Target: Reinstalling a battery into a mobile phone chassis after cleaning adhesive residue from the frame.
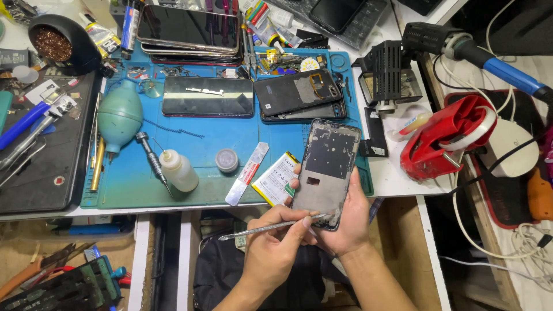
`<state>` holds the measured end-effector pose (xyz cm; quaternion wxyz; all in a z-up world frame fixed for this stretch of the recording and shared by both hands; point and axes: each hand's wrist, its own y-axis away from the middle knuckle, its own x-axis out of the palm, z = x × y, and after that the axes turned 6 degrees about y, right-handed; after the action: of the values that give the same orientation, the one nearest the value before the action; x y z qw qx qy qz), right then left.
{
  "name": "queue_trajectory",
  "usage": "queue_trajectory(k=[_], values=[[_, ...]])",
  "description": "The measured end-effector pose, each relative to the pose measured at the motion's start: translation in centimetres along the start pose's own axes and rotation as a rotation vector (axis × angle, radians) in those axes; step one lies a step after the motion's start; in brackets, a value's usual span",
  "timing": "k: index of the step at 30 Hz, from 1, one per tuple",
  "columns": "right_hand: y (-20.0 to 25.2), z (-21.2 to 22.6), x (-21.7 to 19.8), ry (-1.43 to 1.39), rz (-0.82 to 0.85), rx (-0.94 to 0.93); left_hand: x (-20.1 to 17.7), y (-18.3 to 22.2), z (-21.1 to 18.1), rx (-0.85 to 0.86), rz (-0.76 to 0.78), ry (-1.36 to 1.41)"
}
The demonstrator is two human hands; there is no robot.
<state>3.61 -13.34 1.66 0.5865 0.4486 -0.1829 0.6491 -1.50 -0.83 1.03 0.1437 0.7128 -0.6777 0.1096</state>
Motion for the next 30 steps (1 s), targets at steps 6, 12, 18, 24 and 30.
queue_trajectory(k=[6,12,18,24,30], values=[[0.0,-0.1,-0.3,-0.049,0.058,-0.005,0.4,0.4,1.0,-0.029,-0.023,0.129],[0.0,0.0,-0.1,-0.127,0.048,0.002,0.4,0.7,0.8,0.128,0.039,0.032],[0.1,0.0,0.3,-0.107,0.029,-0.030,0.2,0.3,0.0,0.205,0.081,-0.032],[0.3,0.4,0.2,-0.143,0.049,-0.038,0.1,0.1,-0.8,0.238,0.022,-0.126],[0.3,0.4,-0.9,-0.069,0.068,-0.029,-0.6,0.4,-1.7,0.303,0.011,-0.109]])
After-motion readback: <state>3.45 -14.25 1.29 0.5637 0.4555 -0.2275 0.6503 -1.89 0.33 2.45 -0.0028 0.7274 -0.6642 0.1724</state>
